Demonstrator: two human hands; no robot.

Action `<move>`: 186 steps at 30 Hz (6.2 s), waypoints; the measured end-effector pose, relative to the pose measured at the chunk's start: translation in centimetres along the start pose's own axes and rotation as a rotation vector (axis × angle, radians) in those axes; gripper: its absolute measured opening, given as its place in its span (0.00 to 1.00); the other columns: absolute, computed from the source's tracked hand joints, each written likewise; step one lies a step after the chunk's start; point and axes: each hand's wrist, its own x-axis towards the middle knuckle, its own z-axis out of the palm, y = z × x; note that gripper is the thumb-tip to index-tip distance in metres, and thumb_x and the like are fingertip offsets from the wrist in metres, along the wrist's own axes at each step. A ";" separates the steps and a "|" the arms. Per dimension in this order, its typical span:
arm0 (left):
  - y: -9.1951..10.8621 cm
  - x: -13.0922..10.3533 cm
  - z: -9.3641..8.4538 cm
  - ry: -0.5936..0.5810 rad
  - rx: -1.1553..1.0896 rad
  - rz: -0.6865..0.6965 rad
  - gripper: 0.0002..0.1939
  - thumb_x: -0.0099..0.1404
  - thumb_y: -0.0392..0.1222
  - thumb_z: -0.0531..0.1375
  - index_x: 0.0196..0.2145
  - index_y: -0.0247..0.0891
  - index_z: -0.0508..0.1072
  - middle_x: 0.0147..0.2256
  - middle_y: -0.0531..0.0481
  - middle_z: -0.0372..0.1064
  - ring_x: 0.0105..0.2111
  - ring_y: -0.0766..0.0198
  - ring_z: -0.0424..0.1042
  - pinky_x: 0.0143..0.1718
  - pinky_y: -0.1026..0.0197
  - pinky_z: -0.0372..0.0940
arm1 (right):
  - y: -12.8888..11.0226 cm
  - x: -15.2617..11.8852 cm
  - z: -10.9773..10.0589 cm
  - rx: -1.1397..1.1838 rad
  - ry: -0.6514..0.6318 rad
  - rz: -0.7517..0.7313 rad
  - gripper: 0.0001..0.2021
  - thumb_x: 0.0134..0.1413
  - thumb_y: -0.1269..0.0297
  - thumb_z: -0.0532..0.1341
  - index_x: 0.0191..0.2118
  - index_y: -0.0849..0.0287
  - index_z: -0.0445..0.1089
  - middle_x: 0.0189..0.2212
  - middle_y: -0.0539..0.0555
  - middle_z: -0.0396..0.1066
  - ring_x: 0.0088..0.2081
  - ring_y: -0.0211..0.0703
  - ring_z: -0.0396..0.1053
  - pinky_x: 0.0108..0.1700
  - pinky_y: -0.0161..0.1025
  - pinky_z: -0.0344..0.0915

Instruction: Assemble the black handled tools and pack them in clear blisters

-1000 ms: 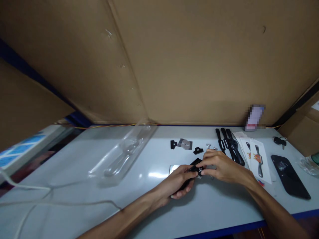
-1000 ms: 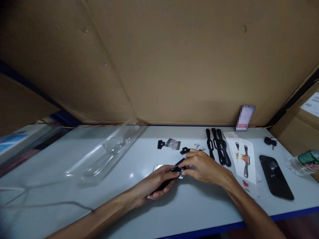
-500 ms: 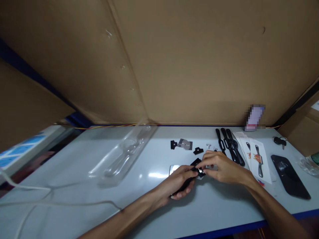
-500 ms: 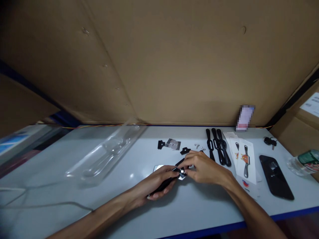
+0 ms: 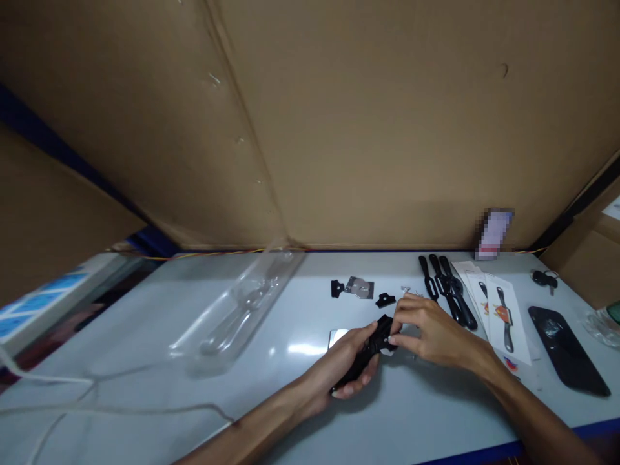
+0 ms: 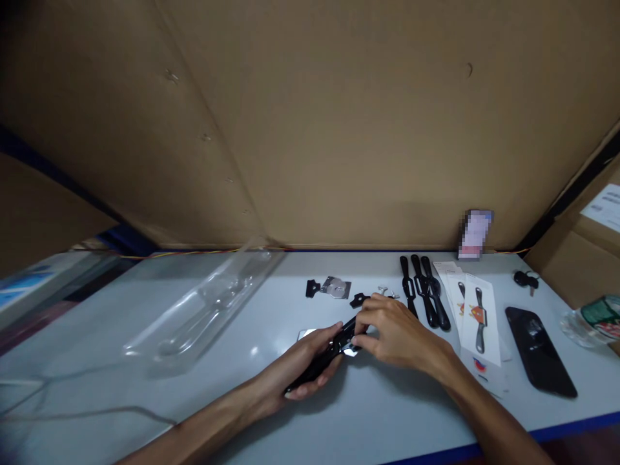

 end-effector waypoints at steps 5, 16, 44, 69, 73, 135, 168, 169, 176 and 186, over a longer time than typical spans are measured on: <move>-0.1 0.2 0.0 0.047 -0.047 -0.007 0.27 0.65 0.68 0.50 0.29 0.38 0.65 0.15 0.58 0.58 0.09 0.75 0.45 0.10 0.68 0.35 | -0.5 -0.1 0.5 -0.036 0.012 -0.013 0.12 0.65 0.64 0.60 0.32 0.58 0.78 0.31 0.53 0.74 0.38 0.43 0.67 0.44 0.42 0.61; 0.1 -0.2 0.3 0.039 0.006 0.004 0.34 0.64 0.71 0.48 0.19 0.37 0.62 0.14 0.55 0.57 0.09 0.76 0.46 0.11 0.67 0.35 | -0.3 -0.1 0.7 -0.144 0.070 -0.030 0.17 0.69 0.64 0.55 0.31 0.60 0.77 0.29 0.54 0.74 0.34 0.42 0.65 0.39 0.40 0.57; 0.0 -0.1 0.1 0.007 0.047 0.040 0.12 0.64 0.49 0.58 0.39 0.39 0.64 0.18 0.61 0.61 0.10 0.75 0.48 0.11 0.68 0.35 | 0.0 0.0 -0.5 0.022 0.087 0.029 0.19 0.68 0.62 0.56 0.26 0.59 0.75 0.24 0.51 0.72 0.27 0.37 0.64 0.34 0.36 0.56; 0.4 -0.4 0.5 0.002 0.070 0.050 0.13 0.61 0.50 0.59 0.39 0.39 0.65 0.17 0.61 0.61 0.09 0.75 0.47 0.10 0.68 0.35 | -0.1 0.0 0.7 -0.124 0.035 0.014 0.20 0.70 0.61 0.54 0.28 0.59 0.76 0.23 0.52 0.72 0.28 0.38 0.65 0.34 0.38 0.53; 0.3 -0.4 0.4 0.007 0.077 0.050 0.13 0.62 0.49 0.58 0.39 0.39 0.65 0.18 0.61 0.60 0.10 0.75 0.48 0.11 0.69 0.35 | -0.3 -0.1 0.7 -0.044 -0.019 -0.005 0.19 0.69 0.61 0.55 0.29 0.58 0.78 0.25 0.52 0.74 0.27 0.37 0.66 0.33 0.37 0.53; -1.3 0.3 1.3 0.275 0.301 0.386 0.14 0.66 0.53 0.55 0.37 0.39 0.66 0.16 0.60 0.58 0.13 0.71 0.52 0.15 0.67 0.48 | -1.4 0.1 2.6 -0.410 0.075 0.045 0.16 0.68 0.66 0.53 0.31 0.62 0.74 0.27 0.55 0.76 0.26 0.39 0.68 0.31 0.39 0.47; 2.9 2.8 -12.3 1.081 0.823 0.399 0.12 0.67 0.43 0.52 0.39 0.35 0.73 0.30 0.44 0.74 0.33 0.55 0.74 0.33 0.60 0.62 | 3.8 0.8 1.5 -0.320 0.592 0.203 0.31 0.71 0.50 0.46 0.19 0.58 0.67 0.17 0.54 0.70 0.19 0.37 0.62 0.29 0.38 0.47; 2.9 2.8 -12.6 1.107 0.913 0.346 0.14 0.68 0.42 0.52 0.43 0.34 0.74 0.35 0.40 0.76 0.38 0.52 0.75 0.36 0.58 0.63 | 3.8 0.8 1.4 -0.328 0.592 0.202 0.31 0.71 0.50 0.46 0.19 0.58 0.68 0.17 0.54 0.70 0.19 0.37 0.62 0.29 0.38 0.47; 2.9 1.7 -11.5 1.091 1.223 0.118 0.20 0.71 0.44 0.48 0.48 0.34 0.75 0.45 0.32 0.75 0.46 0.44 0.74 0.41 0.52 0.65 | 4.6 0.9 0.8 -0.386 0.566 0.262 0.31 0.71 0.49 0.46 0.20 0.58 0.71 0.18 0.55 0.72 0.19 0.39 0.63 0.28 0.39 0.45; 2.6 2.0 -8.8 1.140 1.561 0.522 0.21 0.72 0.40 0.48 0.57 0.35 0.71 0.49 0.36 0.69 0.49 0.46 0.65 0.49 0.48 0.62 | 5.4 0.6 -0.4 -0.414 0.616 0.330 0.26 0.69 0.54 0.51 0.21 0.57 0.71 0.20 0.55 0.74 0.21 0.40 0.65 0.29 0.39 0.45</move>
